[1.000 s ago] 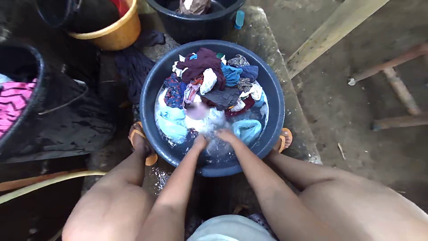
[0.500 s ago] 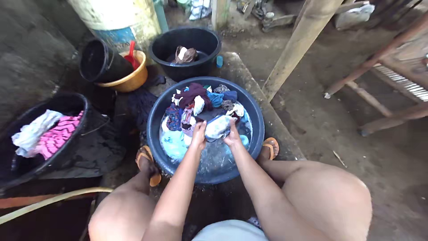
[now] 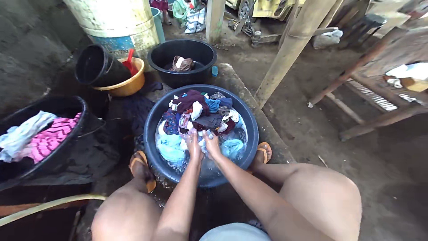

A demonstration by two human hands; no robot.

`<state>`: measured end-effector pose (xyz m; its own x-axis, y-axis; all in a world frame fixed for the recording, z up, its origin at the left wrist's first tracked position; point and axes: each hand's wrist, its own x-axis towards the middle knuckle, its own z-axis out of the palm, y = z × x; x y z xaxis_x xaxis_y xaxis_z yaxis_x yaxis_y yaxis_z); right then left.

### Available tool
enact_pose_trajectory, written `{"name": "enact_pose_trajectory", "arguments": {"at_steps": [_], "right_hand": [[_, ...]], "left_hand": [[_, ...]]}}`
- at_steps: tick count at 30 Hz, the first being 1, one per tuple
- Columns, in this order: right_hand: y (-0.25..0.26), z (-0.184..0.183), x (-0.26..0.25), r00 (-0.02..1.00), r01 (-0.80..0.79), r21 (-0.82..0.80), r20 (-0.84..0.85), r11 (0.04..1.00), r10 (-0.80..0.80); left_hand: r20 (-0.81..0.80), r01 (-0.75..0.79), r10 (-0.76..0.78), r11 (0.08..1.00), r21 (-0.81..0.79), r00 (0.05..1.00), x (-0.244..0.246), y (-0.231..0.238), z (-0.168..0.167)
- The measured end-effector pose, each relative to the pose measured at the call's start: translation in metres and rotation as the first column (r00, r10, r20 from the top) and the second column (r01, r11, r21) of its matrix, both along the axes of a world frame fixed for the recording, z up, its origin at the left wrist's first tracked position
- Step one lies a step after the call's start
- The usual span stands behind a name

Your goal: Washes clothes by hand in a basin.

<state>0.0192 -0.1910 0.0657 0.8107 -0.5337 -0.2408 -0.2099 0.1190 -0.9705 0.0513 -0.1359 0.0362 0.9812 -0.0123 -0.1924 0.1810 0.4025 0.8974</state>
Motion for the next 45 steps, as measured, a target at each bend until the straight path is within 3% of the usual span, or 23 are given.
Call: {"name": "enact_pose_trajectory", "arguments": {"at_steps": [2,4,6,8,10,13,15,18,20,23,26,28,30,32,33,35,36,37,39,41,45], "right_hand": [[-0.005,-0.005,0.006,0.993,0.028,0.114,-0.113,0.993,-0.015],[-0.008,-0.008,0.005,0.977,0.02,0.217,-0.212,0.976,0.027],[-0.009,-0.012,0.003,0.968,0.028,0.326,-0.245,0.945,0.056],[-0.01,-0.015,0.004,0.969,0.036,0.402,-0.24,0.915,0.067],[-0.015,-0.016,0.005,0.964,-0.051,0.411,-0.22,0.91,0.153],[-0.032,-0.003,0.006,0.832,-0.383,0.377,-0.255,0.843,0.492],[-0.036,0.007,0.017,0.802,-0.464,0.305,-0.255,0.832,0.541],[-0.043,0.041,0.066,0.918,-0.326,0.266,-0.138,0.907,0.371],[-0.06,0.068,0.122,0.971,-0.231,0.289,0.013,0.929,0.238],[-0.096,0.123,0.223,0.938,-0.192,0.318,0.338,0.928,0.079],[-0.121,0.183,0.28,0.944,-0.065,0.245,0.331,0.967,-0.02],[-0.126,0.191,0.279,0.952,-0.06,0.1,0.304,0.993,0.027],[-0.132,0.159,0.248,0.953,-0.205,-0.171,0.189,0.964,0.236],[-0.149,0.087,0.196,0.883,-0.458,-0.438,-0.128,0.773,0.451],[-0.163,0.042,0.168,0.806,-0.592,-0.495,-0.338,0.636,0.486],[-0.182,-0.045,0.105,0.555,-0.813,-0.38,-0.732,0.441,0.394],[-0.185,-0.084,0.073,0.506,-0.818,-0.341,-0.81,0.464,0.296],[-0.182,-0.11,0.045,0.498,-0.774,-0.317,-0.839,0.549,0.218],[-0.152,-0.134,0.007,0.499,-0.653,-0.277,-0.858,0.706,0.125],[-0.112,-0.135,-0.01,0.518,-0.64,-0.275,-0.844,0.717,0.139],[-0.078,-0.091,0.004,0.556,-0.754,-0.199,-0.702,0.626,0.446]], "left_hand": [[0.154,-0.014,-0.035,0.953,0.302,0.987,-0.001,-0.001,-0.004],[0.204,0.055,-0.213,0.808,0.587,0.956,-0.005,0.006,0.004],[0.214,0.099,-0.33,0.722,0.685,0.919,-0.008,0.008,0.005],[0.211,0.096,-0.31,0.74,0.666,0.927,-0.007,0.007,-0.001],[0.051,0.149,-0.215,0.809,0.569,0.975,0.001,0.01,-0.003],[-0.242,0.166,-0.118,0.968,0.19,0.963,0.022,0.023,-0.018],[-0.389,0.175,-0.153,0.984,0.021,0.908,0.028,0.031,-0.015],[-0.53,0.202,-0.222,0.975,-0.097,0.818,0.036,0.039,-0.013],[-0.544,0.194,-0.205,0.978,-0.078,0.814,0.039,0.039,-0.018],[-0.547,0.205,-0.194,0.978,-0.04,0.815,0.046,0.035,-0.033],[-0.559,0.228,-0.202,0.973,-0.025,0.804,0.053,0.03,-0.041],[-0.555,0.244,-0.208,0.97,-0.01,0.805,0.06,0.027,-0.04],[-0.572,0.267,-0.21,0.963,0.017,0.793,0.061,0.025,-0.045],[-0.6,0.303,-0.216,0.952,0.047,0.77,0.061,0.023,-0.059],[-0.613,0.338,-0.232,0.939,0.062,0.756,0.058,0.02,-0.065],[-0.634,0.44,-0.288,0.893,0.094,0.718,0.045,0.016,-0.076],[-0.643,0.499,-0.317,0.859,0.118,0.697,0.037,0.014,-0.08],[-0.649,0.557,-0.348,0.818,0.142,0.677,0.03,0.013,-0.081],[-0.66,0.633,-0.377,0.749,0.195,0.65,0.016,0.012,-0.085],[-0.668,0.662,-0.372,0.709,0.243,0.644,0.004,0.016,-0.092],[-0.669,0.631,-0.357,0.746,0.216,0.651,-0.018,0.012,-0.105]]}}
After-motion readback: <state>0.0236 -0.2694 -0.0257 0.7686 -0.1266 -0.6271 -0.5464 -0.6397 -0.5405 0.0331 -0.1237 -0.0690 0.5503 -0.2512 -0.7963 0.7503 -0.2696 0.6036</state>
